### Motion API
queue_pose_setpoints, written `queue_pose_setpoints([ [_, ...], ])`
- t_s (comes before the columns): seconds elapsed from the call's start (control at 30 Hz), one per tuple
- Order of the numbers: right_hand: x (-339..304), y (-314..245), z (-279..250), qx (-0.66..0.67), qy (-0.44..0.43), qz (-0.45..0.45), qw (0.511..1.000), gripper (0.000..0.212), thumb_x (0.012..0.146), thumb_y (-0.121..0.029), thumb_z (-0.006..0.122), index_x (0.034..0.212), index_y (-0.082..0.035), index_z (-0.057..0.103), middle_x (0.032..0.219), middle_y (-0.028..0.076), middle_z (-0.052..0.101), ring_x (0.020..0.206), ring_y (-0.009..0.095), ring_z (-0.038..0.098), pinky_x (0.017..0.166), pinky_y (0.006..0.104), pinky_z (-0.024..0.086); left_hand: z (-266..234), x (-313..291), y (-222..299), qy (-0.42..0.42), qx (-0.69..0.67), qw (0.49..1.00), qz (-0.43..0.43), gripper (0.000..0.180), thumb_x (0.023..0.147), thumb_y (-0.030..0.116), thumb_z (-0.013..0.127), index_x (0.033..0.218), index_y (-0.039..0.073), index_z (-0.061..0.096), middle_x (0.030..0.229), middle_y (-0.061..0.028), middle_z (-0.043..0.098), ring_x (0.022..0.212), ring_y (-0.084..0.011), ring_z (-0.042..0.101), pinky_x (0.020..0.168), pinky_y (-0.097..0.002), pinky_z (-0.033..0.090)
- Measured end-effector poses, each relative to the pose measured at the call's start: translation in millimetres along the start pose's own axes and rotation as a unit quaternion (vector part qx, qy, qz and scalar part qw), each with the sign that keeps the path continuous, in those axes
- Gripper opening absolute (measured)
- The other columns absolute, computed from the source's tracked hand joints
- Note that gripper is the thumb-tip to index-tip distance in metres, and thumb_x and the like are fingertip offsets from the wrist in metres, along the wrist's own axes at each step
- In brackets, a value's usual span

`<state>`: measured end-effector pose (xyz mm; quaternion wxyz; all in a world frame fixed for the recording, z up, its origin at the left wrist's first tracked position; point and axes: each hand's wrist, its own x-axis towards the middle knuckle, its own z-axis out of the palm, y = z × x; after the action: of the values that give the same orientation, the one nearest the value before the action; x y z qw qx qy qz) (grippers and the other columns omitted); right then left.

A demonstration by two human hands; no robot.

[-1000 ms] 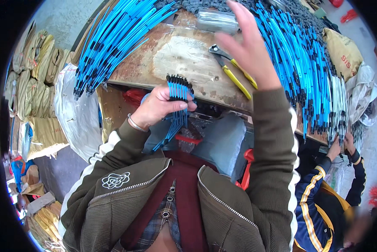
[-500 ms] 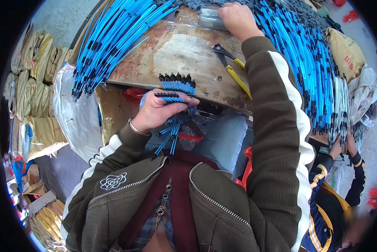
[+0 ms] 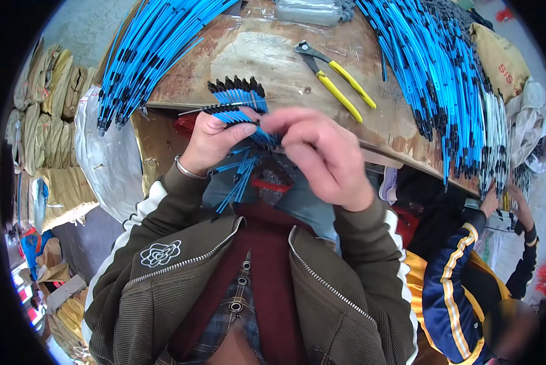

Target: The person assembles blue wiring harnesses by hand, organizing bundles of blue wires and attaching plastic connectors to them.

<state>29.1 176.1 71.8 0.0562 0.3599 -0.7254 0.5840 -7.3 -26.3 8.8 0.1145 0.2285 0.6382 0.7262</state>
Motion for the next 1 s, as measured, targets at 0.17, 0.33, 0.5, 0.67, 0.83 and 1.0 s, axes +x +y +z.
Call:
queue_pose_setpoints([
  [0.17,-25,13,40,0.199,0.068,0.086,0.974,0.006,0.091,-0.004,0.042,0.089,0.000,0.047,0.102,0.024,0.059,0.095,0.033,0.061,0.081,0.0415,0.050,1,-1,1,-0.002,0.004,1.000,0.007,0.017,0.083,0.002,0.058,0.099,0.001,0.065,0.095,-0.0050,0.067,0.092,-0.0126,0.061,0.084,-0.0266,0.046],
  [0.33,-32,-6,30,0.223,-0.087,0.100,0.966,0.005,0.090,-0.002,0.043,0.091,0.001,0.047,0.100,0.022,0.059,0.083,0.027,0.063,0.076,0.0362,0.051,2,-4,-2,0.000,0.021,0.999,0.048,0.017,0.083,0.003,0.059,0.099,0.001,0.065,0.096,-0.0066,0.068,0.091,-0.0139,0.062,0.083,-0.0270,0.047],
  [0.5,-23,-16,4,0.127,0.207,0.147,0.959,0.009,0.084,0.004,0.054,0.093,0.003,0.054,0.090,0.012,0.059,0.072,0.016,0.058,0.065,0.0248,0.048,3,-7,6,-0.040,0.042,0.997,0.041,0.017,0.082,-0.005,0.056,0.098,-0.002,0.062,0.099,-0.0175,0.065,0.097,-0.0230,0.062,0.088,-0.0344,0.047],
  [0.67,-7,-18,-1,-0.223,0.186,0.095,0.952,0.013,0.079,0.005,0.061,0.091,0.001,0.062,0.087,0.008,0.057,0.074,0.013,0.054,0.062,0.0221,0.043,5,-7,8,-0.043,0.058,0.995,0.064,0.016,0.082,-0.004,0.057,0.097,-0.003,0.062,0.098,-0.0179,0.065,0.096,-0.0230,0.062,0.087,-0.0344,0.047],
  [0.83,2,-25,0,-0.290,0.180,0.068,0.937,0.014,0.076,0.005,0.064,0.089,0.001,0.065,0.087,0.008,0.057,0.075,0.014,0.054,0.063,0.0222,0.043,5,-8,7,-0.040,0.060,0.996,0.052,0.016,0.082,-0.003,0.057,0.097,-0.004,0.061,0.098,-0.0171,0.066,0.096,-0.0223,0.062,0.087,-0.0339,0.047],
  [1.0,6,-24,1,-0.304,0.172,0.053,0.936,0.014,0.075,0.005,0.065,0.089,0.001,0.065,0.086,0.007,0.057,0.075,0.015,0.055,0.064,0.0228,0.043,3,-8,7,-0.040,0.082,0.994,0.054,0.016,0.081,-0.003,0.058,0.097,-0.004,0.061,0.098,-0.0164,0.066,0.097,-0.0217,0.061,0.087,-0.0335,0.047],
])
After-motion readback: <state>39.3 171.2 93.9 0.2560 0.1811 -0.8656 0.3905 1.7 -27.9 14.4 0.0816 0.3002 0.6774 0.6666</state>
